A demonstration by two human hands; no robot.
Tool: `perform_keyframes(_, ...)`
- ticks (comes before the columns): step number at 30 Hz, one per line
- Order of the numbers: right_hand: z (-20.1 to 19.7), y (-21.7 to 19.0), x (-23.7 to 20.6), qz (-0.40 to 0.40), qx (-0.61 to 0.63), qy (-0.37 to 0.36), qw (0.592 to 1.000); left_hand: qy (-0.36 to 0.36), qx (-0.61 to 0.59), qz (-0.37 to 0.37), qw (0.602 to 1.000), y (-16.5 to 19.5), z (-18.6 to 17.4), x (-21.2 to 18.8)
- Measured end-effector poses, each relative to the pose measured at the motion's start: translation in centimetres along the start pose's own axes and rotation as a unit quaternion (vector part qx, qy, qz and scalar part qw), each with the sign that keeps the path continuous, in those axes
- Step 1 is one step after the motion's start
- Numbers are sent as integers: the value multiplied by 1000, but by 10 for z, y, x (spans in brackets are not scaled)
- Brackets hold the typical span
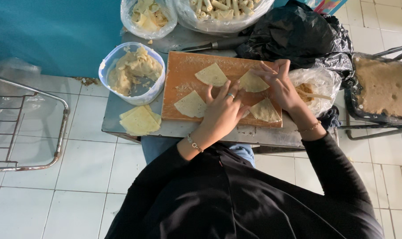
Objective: The person places filling onto triangular pastry wrappers on a wooden board, folds each wrapper over the filling and rolls it into a filled pastry, and places the finished pastries into a plastic bag beside the board. They repeat this folding cycle for successive wrappers throughout the clip.
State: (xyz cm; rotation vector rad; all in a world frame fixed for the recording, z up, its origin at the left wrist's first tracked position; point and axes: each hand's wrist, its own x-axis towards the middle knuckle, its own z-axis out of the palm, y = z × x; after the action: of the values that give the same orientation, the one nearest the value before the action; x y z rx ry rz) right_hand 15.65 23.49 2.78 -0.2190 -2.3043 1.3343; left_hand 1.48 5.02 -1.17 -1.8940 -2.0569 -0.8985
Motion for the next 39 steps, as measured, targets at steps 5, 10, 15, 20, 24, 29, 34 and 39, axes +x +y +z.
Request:
perform_keyframes(5,8,2,-4,100,-245,-41,964,-60,24,-9,998,-1,3,-1)
perform_keyframes(10,17,-19,-23,22,-482,-67,873,-16,-7,-17,1000,-2,10,-3)
perform_keyframes(15,3,-37,-22,9,-592,-95,800,-10,8,-7,1000,-5,13,-1)
perform_keyframes(20,4,-30,-15,-8,-518,-61,853,-1,20,-4,1000,-4,13,-1)
perform_keyframes(24,15,-21,-17,-45,-494,-66,866,-18,5,-12,1000,-5,13,0)
perform_keyframes(29,17,-27,-23,-59,-533,-94,839,-20,6,-14,1000,-3,12,1)
perform_keyframes(34,-5,-36,-14,35,-446,-71,891,-1,2,-5,1000,-5,9,0)
perform_keyframes(39,6,-26,-13,-48,-508,-70,857,-33,-1,-12,999,-4,7,2)
